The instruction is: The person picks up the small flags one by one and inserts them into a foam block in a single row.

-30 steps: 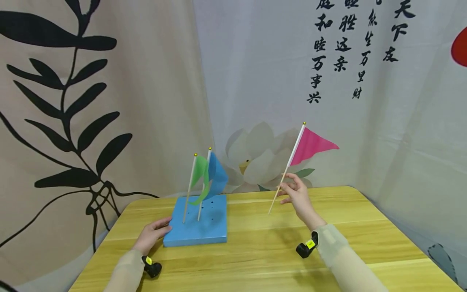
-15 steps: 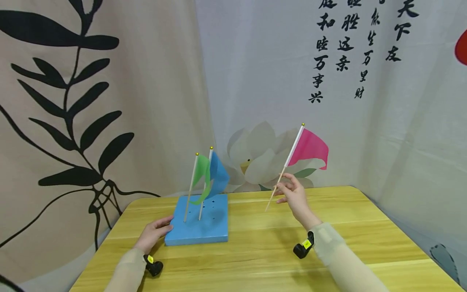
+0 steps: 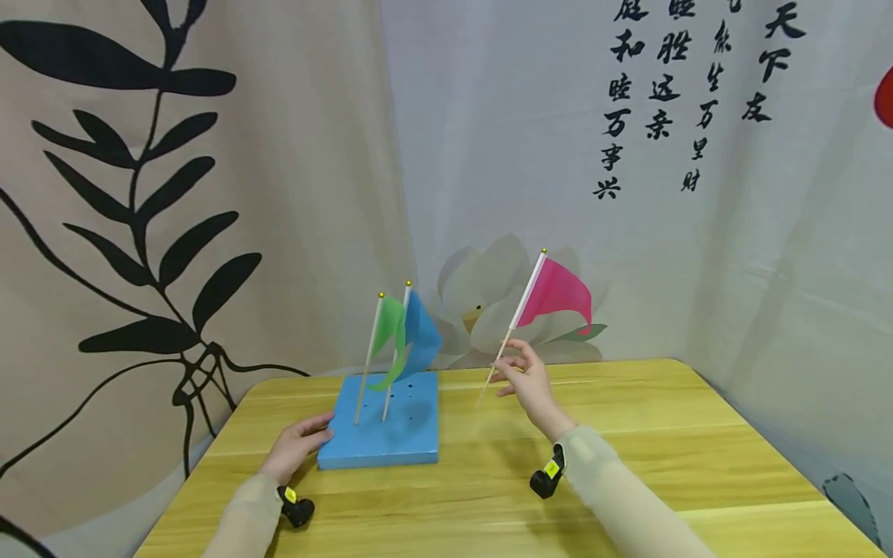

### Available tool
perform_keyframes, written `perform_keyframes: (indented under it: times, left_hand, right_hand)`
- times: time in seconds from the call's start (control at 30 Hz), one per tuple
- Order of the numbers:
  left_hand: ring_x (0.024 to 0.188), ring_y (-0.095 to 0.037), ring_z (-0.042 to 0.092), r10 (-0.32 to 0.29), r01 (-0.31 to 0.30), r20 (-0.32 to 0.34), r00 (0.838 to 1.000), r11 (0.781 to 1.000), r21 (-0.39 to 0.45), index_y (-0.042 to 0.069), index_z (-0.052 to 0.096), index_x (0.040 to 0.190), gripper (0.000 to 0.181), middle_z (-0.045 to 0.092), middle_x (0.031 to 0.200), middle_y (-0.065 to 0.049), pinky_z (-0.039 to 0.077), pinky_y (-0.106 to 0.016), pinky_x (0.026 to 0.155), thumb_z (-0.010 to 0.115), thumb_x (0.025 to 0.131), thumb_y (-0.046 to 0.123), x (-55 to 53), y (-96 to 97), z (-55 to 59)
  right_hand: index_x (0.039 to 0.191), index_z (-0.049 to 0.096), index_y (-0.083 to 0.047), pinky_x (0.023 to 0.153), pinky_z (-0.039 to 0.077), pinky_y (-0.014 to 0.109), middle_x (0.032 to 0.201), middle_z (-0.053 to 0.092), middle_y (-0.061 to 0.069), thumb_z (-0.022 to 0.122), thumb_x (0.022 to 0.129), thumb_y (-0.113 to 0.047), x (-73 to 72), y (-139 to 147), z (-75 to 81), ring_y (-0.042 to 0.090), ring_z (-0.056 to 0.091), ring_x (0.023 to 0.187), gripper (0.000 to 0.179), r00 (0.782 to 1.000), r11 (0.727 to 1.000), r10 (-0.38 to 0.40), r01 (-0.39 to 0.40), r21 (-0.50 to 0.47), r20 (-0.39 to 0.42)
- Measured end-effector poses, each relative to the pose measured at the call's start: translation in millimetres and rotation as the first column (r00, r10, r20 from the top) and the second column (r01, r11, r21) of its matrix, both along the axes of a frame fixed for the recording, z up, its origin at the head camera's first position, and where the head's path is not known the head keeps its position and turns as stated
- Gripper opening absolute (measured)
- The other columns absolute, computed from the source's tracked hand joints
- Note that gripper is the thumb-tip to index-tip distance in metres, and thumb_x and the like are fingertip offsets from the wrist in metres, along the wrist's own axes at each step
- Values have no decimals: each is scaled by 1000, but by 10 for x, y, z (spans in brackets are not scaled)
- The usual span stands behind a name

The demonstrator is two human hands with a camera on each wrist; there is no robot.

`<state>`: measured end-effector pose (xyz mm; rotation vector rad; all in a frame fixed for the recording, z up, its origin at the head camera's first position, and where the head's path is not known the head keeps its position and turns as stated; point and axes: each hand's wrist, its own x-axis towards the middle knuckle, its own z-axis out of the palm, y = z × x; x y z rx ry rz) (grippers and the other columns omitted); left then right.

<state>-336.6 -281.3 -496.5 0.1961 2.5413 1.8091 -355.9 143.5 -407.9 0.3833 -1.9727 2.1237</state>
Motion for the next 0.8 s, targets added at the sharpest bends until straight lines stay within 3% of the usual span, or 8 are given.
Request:
perform_keyframes:
  times: [0.2,0.37,0.57,0.8]
  left_hand:
    - [133,-39,40,-14,15,-10,1000,1000,5,-2,43,144,55,41,145,-25,41,-45,105,61,97,19,-12,29,5]
    - [131,-38,41,-20,20,-12,1000,1000,1,-1,43,144,55,41,145,-25,43,-43,104,61,97,19,-20,39,-25]
    - [130,-37,43,-13,12,15,1000,1000,4,0,44,144,55,41,145,-24,42,-45,105,62,97,21,-38,39,-31]
    - [130,-38,43,-5,5,37,999,1000,9,-1,43,145,57,39,147,-25,44,-44,103,62,97,22,-44,2,-12]
  right_hand:
    - [126,51,-5,58,59,47,91,67,8,60,95,-1,-84,-170,-66,48,65,87,32,1000,1000,-17,17,-17,11]
    - [123,52,-7,56,59,44,94,67,12,61,95,-3,-134,-328,-139,46,67,83,30,999,1000,-22,21,-12,-24]
    - [123,54,-13,57,60,38,99,65,15,62,96,-9,-130,-473,-170,42,68,85,29,1000,1000,-22,22,14,3]
    - [127,51,-6,56,59,41,105,60,32,61,95,-5,-90,-600,-173,43,68,83,33,1000,1000,4,-4,22,-7]
